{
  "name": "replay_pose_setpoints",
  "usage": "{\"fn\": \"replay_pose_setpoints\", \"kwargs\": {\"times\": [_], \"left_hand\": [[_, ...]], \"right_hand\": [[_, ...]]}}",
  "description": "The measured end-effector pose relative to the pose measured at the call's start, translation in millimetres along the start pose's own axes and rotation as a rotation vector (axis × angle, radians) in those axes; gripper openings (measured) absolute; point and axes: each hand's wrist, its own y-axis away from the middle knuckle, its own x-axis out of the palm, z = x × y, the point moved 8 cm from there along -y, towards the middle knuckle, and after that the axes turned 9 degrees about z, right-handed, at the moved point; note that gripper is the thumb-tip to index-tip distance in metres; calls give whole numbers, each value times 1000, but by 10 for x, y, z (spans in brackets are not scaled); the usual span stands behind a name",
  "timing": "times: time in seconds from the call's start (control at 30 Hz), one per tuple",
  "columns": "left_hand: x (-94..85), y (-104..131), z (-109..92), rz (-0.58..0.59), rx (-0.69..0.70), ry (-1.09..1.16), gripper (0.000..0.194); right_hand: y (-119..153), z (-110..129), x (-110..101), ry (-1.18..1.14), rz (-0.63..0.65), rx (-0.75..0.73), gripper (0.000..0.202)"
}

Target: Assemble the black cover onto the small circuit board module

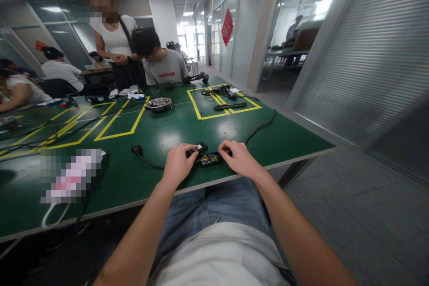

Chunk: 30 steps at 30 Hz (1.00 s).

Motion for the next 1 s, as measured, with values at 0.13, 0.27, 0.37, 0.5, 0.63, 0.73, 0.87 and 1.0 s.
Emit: {"fn": "replay_pose_setpoints", "kwargs": {"times": [0.13, 0.27, 0.37, 0.5, 0.63, 0.73, 0.87, 1.0], "left_hand": [[-108, 98, -172, -63, 149, 78, 26], [-72, 215, -403, 60, 349, 129, 25], [-37, 238, -446, 123, 378, 124, 22], [-29, 210, -420, 128, 338, 118, 20], [-16, 202, -419, 142, 335, 124, 20], [-13, 210, -418, 137, 356, 110, 20], [-6, 226, -411, 120, 389, 83, 22], [-11, 236, -414, 107, 392, 94, 21]], "right_hand": [[-10, -21, 8, -17, 1, -14, 19], [-13, -35, 16, -17, 8, 1, 18], [-8, -19, 17, -7, 4, 0, 17], [1, -9, 24, 7, 9, 10, 18], [4, -14, 23, 12, 12, 18, 17], [3, -15, 22, 18, 10, 18, 16], [4, -14, 23, 28, 3, 18, 16], [7, -11, 17, 25, -3, 15, 15]]}}
